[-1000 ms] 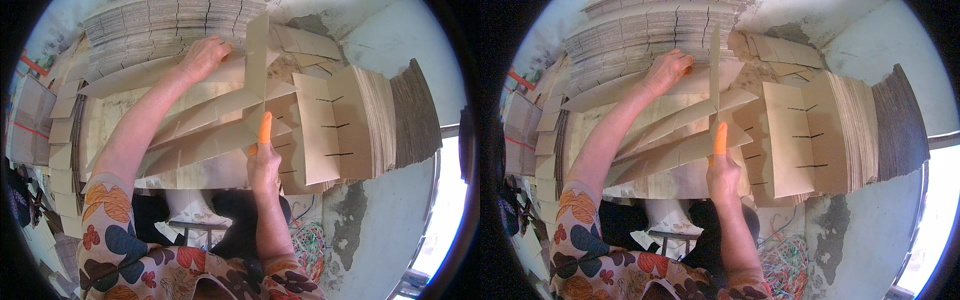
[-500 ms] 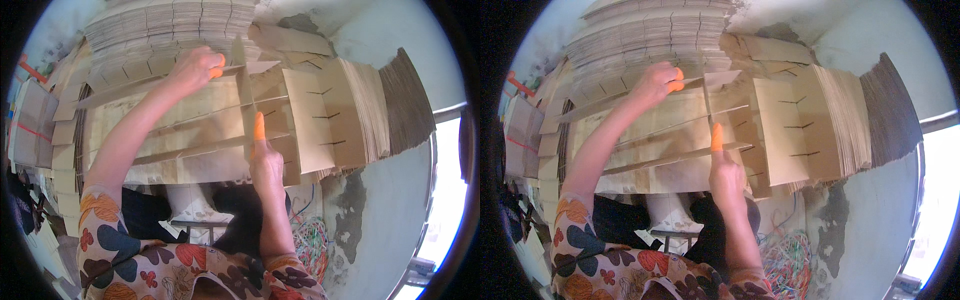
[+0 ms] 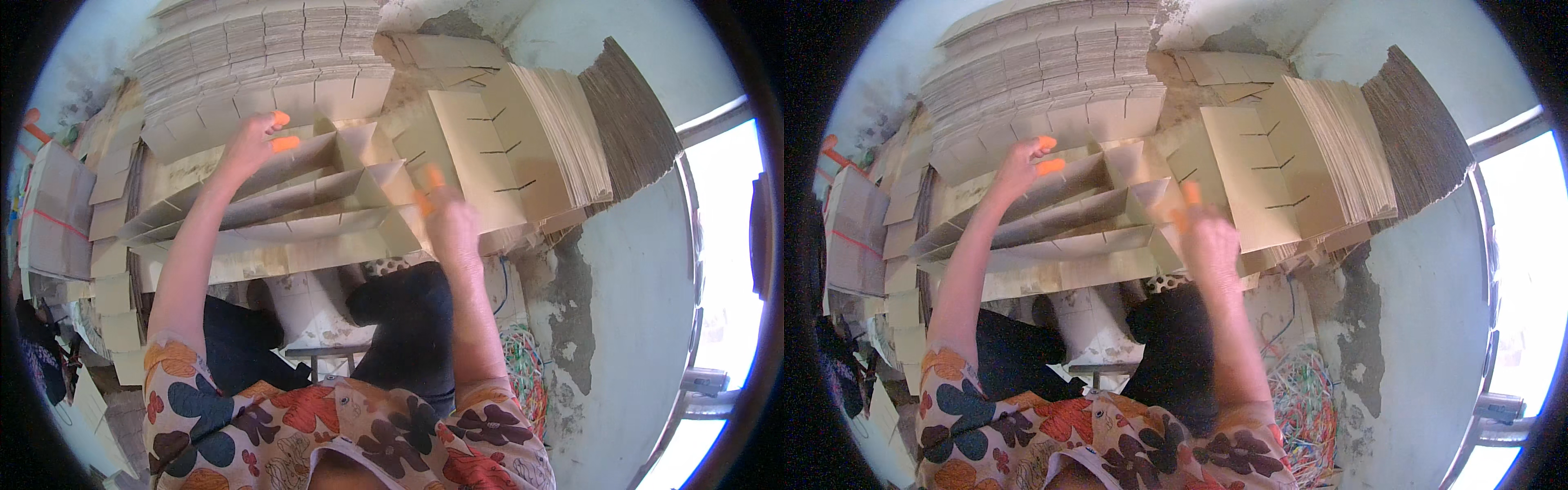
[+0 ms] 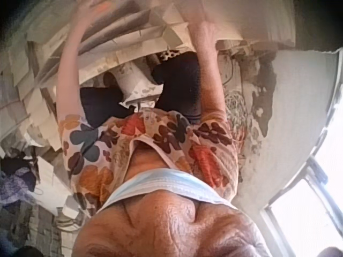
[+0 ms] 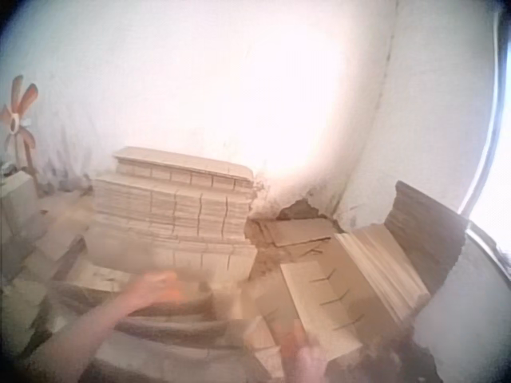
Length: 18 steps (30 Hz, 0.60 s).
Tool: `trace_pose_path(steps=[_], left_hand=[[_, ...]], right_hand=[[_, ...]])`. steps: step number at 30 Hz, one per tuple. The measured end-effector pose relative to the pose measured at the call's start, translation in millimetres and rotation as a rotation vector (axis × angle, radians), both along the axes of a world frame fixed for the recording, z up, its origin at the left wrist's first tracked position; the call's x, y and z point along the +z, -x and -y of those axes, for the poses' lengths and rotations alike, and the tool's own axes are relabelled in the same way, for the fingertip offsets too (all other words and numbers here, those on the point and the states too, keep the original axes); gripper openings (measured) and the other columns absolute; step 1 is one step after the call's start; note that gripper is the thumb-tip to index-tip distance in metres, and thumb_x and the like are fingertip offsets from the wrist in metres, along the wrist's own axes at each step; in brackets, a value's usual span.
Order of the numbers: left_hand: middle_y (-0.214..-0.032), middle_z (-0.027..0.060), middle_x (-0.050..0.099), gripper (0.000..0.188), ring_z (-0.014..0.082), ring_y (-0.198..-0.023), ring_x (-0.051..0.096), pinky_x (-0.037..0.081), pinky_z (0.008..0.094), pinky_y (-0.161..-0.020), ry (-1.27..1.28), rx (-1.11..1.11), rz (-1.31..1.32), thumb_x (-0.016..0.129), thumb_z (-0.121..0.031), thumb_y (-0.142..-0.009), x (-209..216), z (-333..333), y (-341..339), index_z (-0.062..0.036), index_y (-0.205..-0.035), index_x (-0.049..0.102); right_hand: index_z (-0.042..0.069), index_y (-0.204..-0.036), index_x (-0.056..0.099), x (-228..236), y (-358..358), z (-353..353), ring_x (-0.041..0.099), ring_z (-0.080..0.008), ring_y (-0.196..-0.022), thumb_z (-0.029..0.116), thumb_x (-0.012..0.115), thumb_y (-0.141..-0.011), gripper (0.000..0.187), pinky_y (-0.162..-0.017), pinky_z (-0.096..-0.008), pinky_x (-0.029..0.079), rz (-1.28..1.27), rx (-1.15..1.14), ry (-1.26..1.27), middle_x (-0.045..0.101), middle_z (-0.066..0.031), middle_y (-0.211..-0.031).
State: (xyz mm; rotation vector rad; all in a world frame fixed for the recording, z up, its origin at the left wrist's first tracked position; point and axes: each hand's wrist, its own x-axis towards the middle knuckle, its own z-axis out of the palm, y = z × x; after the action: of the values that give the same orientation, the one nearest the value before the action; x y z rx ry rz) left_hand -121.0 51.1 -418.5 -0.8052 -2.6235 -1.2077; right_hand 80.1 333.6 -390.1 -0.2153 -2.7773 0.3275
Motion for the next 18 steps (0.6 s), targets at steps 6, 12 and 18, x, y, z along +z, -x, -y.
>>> trace_pose_path(steps=[6, 12, 18], left_hand=[[-0.087, 0.0154, 0.063, 0.028, 0.0316, -0.080, 0.060, 0.048, 0.0370, -0.068, 0.093, 0.028, -0.247, 0.074, -0.014, -0.074, 46, 32, -91, -0.0017, -0.097, 0.064], [-0.084, 0.0137, 0.063, 0.023, 0.0293, -0.077, 0.060, 0.048, 0.0367, -0.066, 0.093, 0.099, -0.201, 0.073, -0.010, -0.073, 35, 64, -145, -0.0007, -0.092, 0.065], [-0.087, 0.0125, 0.065, 0.028, 0.0283, -0.080, 0.061, 0.049, 0.0345, -0.070, 0.080, 0.138, -0.234, 0.075, -0.010, -0.071, 27, 74, -161, -0.0012, -0.096, 0.065]], right_hand=[[-0.001, -0.101, 0.062, -33, -9, -64, 0.062, -0.0369, -0.073, 0.028, 0.069, -0.077, 0.038, -0.067, -0.0437, 0.051, -0.054, -0.284, -0.514, 0.063, -0.0182, -0.080], [-0.002, -0.078, 0.062, 8, -2, -82, 0.065, -0.0328, -0.078, 0.010, 0.059, -0.079, 0.012, -0.063, -0.0404, 0.053, 0.320, -0.096, -0.358, 0.064, -0.0194, -0.078], [0.000, -0.083, 0.060, 25, -1, -76, 0.066, -0.0321, -0.079, 0.006, 0.056, -0.078, 0.008, -0.062, -0.0414, 0.052, 0.137, -0.093, -0.510, 0.064, -0.0190, -0.078]])
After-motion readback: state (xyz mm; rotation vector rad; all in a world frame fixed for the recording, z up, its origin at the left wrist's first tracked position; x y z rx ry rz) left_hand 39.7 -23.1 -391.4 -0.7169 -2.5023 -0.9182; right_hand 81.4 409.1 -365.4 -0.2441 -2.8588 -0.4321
